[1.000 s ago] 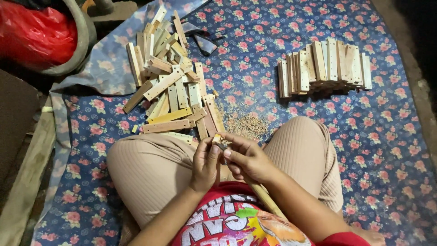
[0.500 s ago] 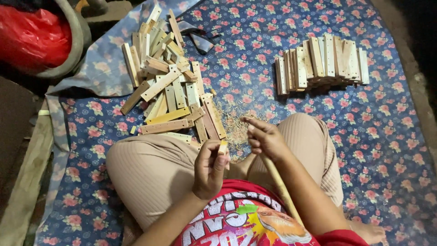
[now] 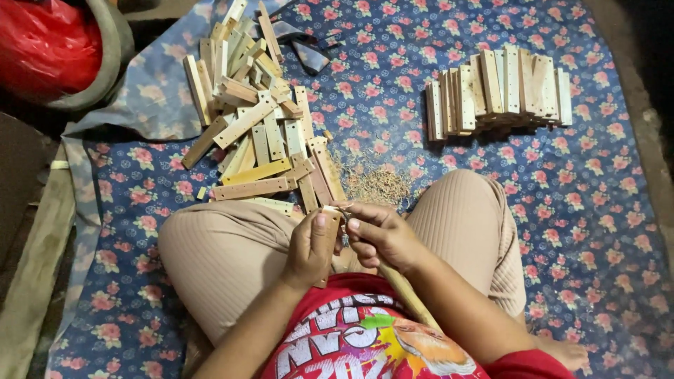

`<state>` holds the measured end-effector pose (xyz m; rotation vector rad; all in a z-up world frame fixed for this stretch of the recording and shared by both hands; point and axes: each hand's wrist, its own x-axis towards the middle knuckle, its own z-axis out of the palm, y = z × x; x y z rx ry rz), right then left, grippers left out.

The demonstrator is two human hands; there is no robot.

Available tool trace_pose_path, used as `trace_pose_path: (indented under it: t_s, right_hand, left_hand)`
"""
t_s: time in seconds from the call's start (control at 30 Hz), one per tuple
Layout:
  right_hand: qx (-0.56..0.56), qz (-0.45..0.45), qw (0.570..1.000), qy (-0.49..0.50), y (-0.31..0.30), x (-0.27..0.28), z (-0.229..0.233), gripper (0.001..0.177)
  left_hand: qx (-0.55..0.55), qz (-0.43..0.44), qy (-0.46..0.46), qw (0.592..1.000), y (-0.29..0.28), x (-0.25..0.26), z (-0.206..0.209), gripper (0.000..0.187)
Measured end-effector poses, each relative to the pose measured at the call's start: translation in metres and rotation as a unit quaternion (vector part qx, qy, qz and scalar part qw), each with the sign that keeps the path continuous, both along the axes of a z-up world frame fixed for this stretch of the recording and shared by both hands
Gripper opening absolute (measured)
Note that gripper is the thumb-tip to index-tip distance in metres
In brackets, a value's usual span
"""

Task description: Shaving the edges of small wooden slats using a hand tool to smooth them.

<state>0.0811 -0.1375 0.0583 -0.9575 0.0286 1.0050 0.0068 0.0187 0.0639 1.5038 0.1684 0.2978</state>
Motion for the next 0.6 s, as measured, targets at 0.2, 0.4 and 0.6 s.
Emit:
trace_pose_path:
  t_s: [0.2, 0.4, 0.6]
  right_hand:
    - [-0.03, -0.055, 0.998, 0.032, -0.012, 0.021, -0.025, 0.039]
    - [-0.048, -0.005, 0.99, 0.136, -0.005, -0.001, -0.062, 0.042]
    - [-0.071, -0.016, 0.997, 0.01, -0.01, 0.041, -0.036, 0.026]
  left_hand:
    - [-0.22, 0.059, -0.039, 0.973, -0.01, 0.004, -0.034, 0.065]
    - [-0.292, 0.228, -0.225, 0.901, 0.006, 0.052, -0.032, 0.072]
    - [-0.278, 0.008, -0.16, 0.947, -0.01, 0.02, 0.004, 0.055]
